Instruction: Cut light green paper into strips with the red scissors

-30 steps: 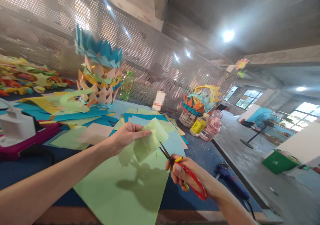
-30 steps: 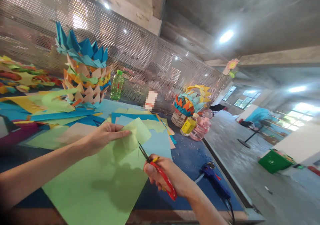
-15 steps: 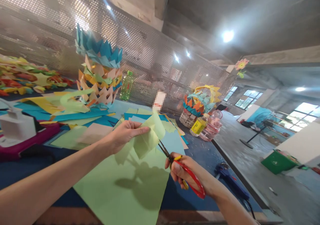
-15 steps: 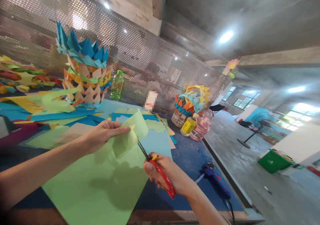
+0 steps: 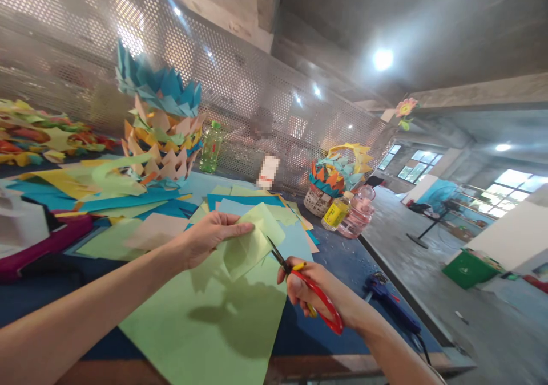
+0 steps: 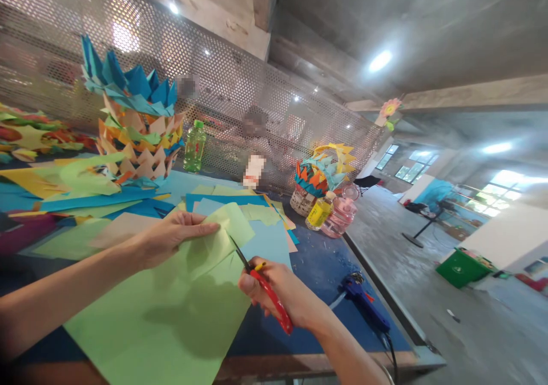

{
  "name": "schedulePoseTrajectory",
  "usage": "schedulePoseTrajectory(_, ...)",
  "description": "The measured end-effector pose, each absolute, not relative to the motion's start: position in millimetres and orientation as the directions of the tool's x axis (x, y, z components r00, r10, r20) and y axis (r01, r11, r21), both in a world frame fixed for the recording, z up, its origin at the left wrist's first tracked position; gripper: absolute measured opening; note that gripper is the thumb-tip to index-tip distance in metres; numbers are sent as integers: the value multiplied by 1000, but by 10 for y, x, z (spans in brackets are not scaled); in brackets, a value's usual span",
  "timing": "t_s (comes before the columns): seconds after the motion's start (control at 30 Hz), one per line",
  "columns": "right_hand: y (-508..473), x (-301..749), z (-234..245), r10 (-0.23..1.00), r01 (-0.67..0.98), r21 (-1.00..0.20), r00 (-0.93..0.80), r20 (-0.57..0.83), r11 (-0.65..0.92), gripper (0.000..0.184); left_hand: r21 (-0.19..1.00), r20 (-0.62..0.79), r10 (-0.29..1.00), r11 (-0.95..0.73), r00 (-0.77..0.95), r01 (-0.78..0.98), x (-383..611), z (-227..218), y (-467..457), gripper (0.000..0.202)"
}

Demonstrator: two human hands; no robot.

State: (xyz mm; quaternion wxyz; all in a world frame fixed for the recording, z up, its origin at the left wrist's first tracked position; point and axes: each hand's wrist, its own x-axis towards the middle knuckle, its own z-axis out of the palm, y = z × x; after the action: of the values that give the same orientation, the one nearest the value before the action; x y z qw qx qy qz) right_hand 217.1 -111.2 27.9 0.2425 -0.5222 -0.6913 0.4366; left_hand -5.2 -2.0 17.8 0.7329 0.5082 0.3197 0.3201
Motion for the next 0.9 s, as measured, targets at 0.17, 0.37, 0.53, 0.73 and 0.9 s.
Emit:
schedulePoseTrajectory(0.17, -1097, 2136, 277, 937, 504, -862, -323, -134, 50, 47, 968, -118, 779, 229, 616, -103, -24, 111, -32, 23)
schedulePoseTrajectory(0.37, -1050, 2103, 219, 936, 487, -873, -321, -141, 36, 46, 980, -102, 769, 186, 631, -69, -30, 75, -28, 25)
schedulePoseTrajectory(0.53, -1036, 2062, 186, 955, 467, -884, -268, -124, 16, 41, 977, -103, 775, 198, 624, -84, -24, 96, -51, 24)
schedulePoseTrajectory(0.73, -1053, 1971, 327, 958, 539, -839, -271, -95, 69, 42, 962, -128, 768, 249, 627, -109, -14, 121, -71, 22)
schedulePoseTrajectory(0.9, -1036, 1943, 324, 965, 548, -831, -254, -58, 95, 42, 959, -124, 764, 257, 634, -122, -16, 144, -75, 23)
